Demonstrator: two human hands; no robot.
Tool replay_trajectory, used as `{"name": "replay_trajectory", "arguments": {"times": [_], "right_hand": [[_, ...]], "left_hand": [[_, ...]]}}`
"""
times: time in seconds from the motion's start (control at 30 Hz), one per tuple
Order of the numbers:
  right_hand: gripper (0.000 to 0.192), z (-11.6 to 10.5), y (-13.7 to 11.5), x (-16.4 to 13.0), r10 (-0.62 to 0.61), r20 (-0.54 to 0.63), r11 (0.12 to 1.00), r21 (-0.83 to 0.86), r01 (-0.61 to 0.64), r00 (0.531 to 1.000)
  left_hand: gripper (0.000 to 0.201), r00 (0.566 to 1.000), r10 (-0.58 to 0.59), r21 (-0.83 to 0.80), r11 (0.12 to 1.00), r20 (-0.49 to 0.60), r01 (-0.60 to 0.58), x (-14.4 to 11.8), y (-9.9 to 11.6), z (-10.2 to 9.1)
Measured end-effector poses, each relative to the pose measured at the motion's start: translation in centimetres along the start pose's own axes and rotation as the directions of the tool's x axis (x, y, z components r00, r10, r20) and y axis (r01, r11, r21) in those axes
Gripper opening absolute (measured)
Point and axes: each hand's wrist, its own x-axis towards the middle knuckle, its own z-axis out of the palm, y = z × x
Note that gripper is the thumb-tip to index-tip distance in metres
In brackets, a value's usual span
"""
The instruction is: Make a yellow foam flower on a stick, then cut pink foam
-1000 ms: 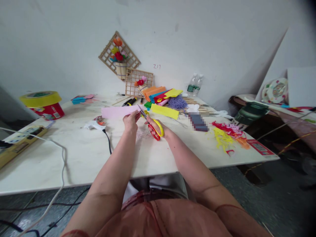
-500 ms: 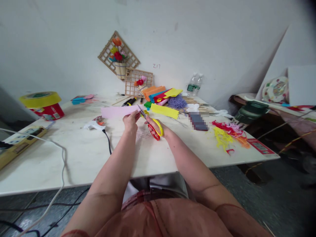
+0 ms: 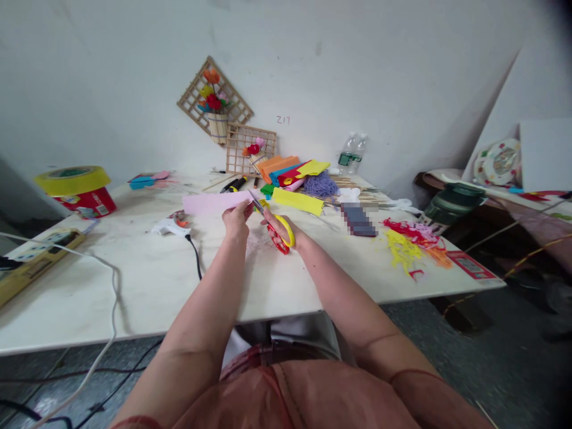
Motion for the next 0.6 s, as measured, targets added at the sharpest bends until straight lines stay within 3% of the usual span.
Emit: {"name": "replay_trajectory", "arguments": {"times": [0.6], "right_hand": [[0.052,1.0,-0.7,-0.7,-0.019,-0.068,0.999,-0.046,0.016,0.998]], "left_hand": [[0.013,1.0,-0.009,-0.039,0.999,0.003,0.009,0.0,0.2,0.1]]}}
